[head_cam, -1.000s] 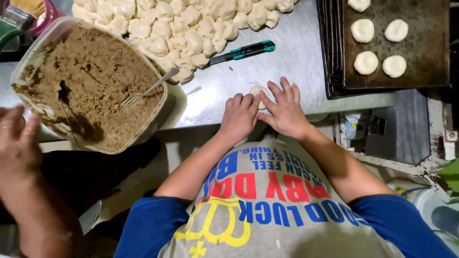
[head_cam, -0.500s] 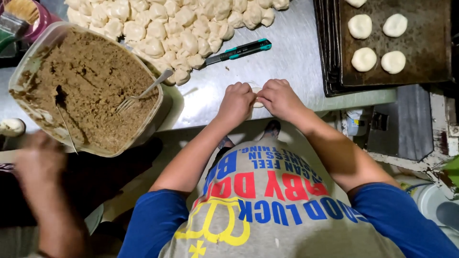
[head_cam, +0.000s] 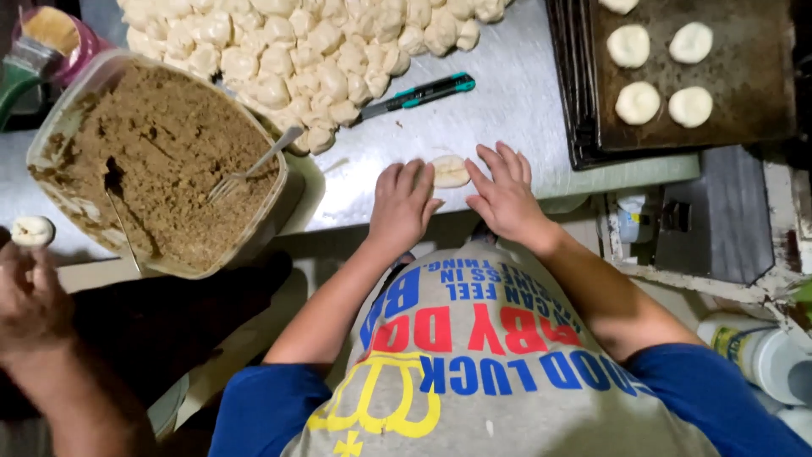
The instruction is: Filling and shaping small pieces of dough into buns and arranging them on a baking tray.
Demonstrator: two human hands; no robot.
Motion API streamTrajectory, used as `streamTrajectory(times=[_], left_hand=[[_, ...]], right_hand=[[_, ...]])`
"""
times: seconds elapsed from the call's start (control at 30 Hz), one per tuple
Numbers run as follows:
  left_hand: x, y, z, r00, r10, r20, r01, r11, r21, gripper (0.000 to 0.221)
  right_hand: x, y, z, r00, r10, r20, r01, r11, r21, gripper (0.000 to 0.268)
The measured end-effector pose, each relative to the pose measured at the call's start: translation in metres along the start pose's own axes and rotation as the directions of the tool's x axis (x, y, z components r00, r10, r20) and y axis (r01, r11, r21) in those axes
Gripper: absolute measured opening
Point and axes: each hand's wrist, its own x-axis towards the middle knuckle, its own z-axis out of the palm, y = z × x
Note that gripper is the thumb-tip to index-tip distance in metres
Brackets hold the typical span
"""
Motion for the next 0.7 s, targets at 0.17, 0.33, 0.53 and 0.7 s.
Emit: streamTrajectory(times=[0.17, 0.33, 0.53, 0.7], left_hand=[[0.019, 0.03, -0.039, 0.95, 0.014, 0.311, -0.022, 0.999, 0.023, 0.066], [0.027, 0.028, -0.035, 0.926, 0.007, 0.377, -0.037, 0.997, 0.071, 0.062], [0.017, 0.006, -0.016, 0.994, -0.024, 0.11, 0.044, 0.981, -0.189, 0.064], [0.006, -0.003, -0.004, 0.995, -0.055, -0.081, 0.037, 0.978, -0.206, 0.059]], right_hand=[[0.016, -0.018, -0.001, 0.998, -0.026, 0.06, 0.028, 0.999, -0.028, 0.067], [0.023, -0.019, -0.001, 0.997, -0.057, 0.058, 0.063, 0.993, -0.098, 0.067], [0.04, 0.029, 0.014, 0.99, 0.077, 0.118, -0.077, 0.997, -0.008, 0.046], [0.062, 0.01, 0.032, 0.953, 0.218, 0.212, -0.203, 0.975, -0.091, 0.04]])
